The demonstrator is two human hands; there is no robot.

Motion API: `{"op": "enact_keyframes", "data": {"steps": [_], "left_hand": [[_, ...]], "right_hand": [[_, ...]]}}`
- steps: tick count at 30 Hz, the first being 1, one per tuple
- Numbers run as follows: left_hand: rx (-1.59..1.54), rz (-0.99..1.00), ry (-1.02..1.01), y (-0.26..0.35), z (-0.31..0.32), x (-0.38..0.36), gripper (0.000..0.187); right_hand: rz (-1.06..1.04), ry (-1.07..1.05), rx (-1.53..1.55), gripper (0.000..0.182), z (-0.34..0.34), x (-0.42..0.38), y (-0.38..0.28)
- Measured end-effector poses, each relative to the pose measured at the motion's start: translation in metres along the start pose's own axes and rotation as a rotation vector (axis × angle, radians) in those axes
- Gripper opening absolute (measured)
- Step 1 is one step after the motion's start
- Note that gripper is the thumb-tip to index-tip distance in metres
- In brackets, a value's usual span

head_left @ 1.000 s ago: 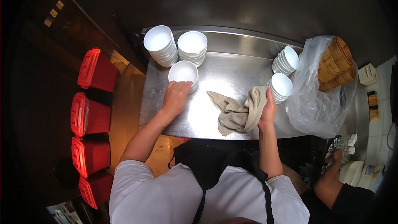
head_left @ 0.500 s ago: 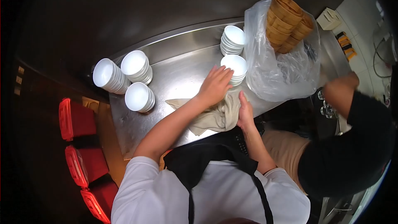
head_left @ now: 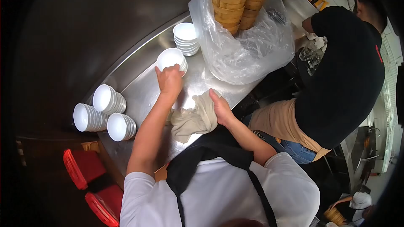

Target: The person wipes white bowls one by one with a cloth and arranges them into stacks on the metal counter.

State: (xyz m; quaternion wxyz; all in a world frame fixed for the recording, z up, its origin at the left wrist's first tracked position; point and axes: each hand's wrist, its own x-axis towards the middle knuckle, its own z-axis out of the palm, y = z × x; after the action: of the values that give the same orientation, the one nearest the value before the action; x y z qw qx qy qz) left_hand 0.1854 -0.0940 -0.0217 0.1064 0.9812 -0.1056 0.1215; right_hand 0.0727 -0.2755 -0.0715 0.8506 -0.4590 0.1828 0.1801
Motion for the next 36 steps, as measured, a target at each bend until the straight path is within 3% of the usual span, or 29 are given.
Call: {"op": "enact_keyframes", "data": {"steps": [3,4,8,9,11,14,17,19,20,22,23,24,25,27,29,30,31,33,36], "left_hand": [[-0.014,-0.05,-0.058,-0.018,-0.009,0.006,0.021],[-0.024,-0.063,-0.137,-0.023,-0.011,0.009,0.022],[-0.039,-0.031,-0.313,-0.042,-0.015,0.023,0.02],[-0.107,-0.024,-0.257,-0.046,-0.019,0.021,0.019],[-0.209,-0.025,-0.164,-0.038,-0.023,0.028,0.018],[-0.267,-0.066,-0.043,-0.042,-0.023,0.021,0.016],[-0.428,-0.14,0.23,-0.038,-0.027,0.007,0.019],[-0.758,-0.244,0.348,-0.019,-0.06,-0.014,0.022],[-0.985,-0.255,0.336,-0.021,-0.056,-0.027,0.024],[-1.2,-0.302,0.303,-0.002,-0.061,-0.058,0.023],[-1.163,-0.272,0.227,0.004,-0.054,-0.075,0.021],[-1.056,-0.169,0.223,0.018,-0.062,-0.09,0.019],[-1.045,-0.193,0.148,0.014,-0.056,-0.105,0.019],[-1.192,-0.215,0.086,0.006,-0.053,-0.124,0.017],[-1.303,-0.216,0.19,0.016,-0.07,-0.132,0.016],[-1.346,-0.212,0.252,0.018,-0.077,-0.134,0.015],[-1.34,-0.251,0.303,0.015,-0.075,-0.135,0.015],[-1.315,-0.314,0.526,0.002,-0.061,-0.122,0.017],[-0.976,-0.231,0.45,-0.038,-0.053,-0.134,0.018]], "right_hand": [[0.032,0.091,0.008,0.058,-0.002,0.022,0.015],[0.038,-0.074,0.094,0.058,0.021,-0.001,-0.012],[0.007,0.068,0.005,0.065,0.012,0.022,0.012],[-0.034,0.153,-0.107,0.07,0.027,0.007,-0.002],[0.006,0.037,-0.062,0.074,0.023,0.015,0.001],[0.049,0.136,-0.106,0.072,0.028,0.016,0.0],[-0.194,0.089,-0.018,0.065,0.034,0.014,0.002],[-0.18,0.089,-0.176,0.057,0.041,0.002,-0.017],[-0.365,0.082,-0.162,0.047,0.053,-0.002,-0.019],[-0.716,-0.054,-0.467,0.044,0.079,-0.003,-0.012],[-0.893,-0.121,-0.618,0.042,0.094,-0.006,-0.008],[-1.064,-0.082,-0.7,0.043,0.119,-0.011,-0.011],[-1.205,-0.016,-0.97,0.048,0.122,-0.001,-0.02],[-0.708,-0.282,-0.697,0.042,0.13,0.014,-0.044],[-0.172,-0.338,-0.428,0.051,0.119,0.048,-0.05],[0.009,-0.373,-0.189,0.052,0.136,0.03,-0.064],[-0.01,-0.317,-0.067,0.053,0.155,0.014,-0.062],[-0.337,-0.223,-0.174,0.052,0.155,0.013,-0.004],[-1.03,-0.29,-0.872,0.049,0.159,-0.011,0.037]]}}
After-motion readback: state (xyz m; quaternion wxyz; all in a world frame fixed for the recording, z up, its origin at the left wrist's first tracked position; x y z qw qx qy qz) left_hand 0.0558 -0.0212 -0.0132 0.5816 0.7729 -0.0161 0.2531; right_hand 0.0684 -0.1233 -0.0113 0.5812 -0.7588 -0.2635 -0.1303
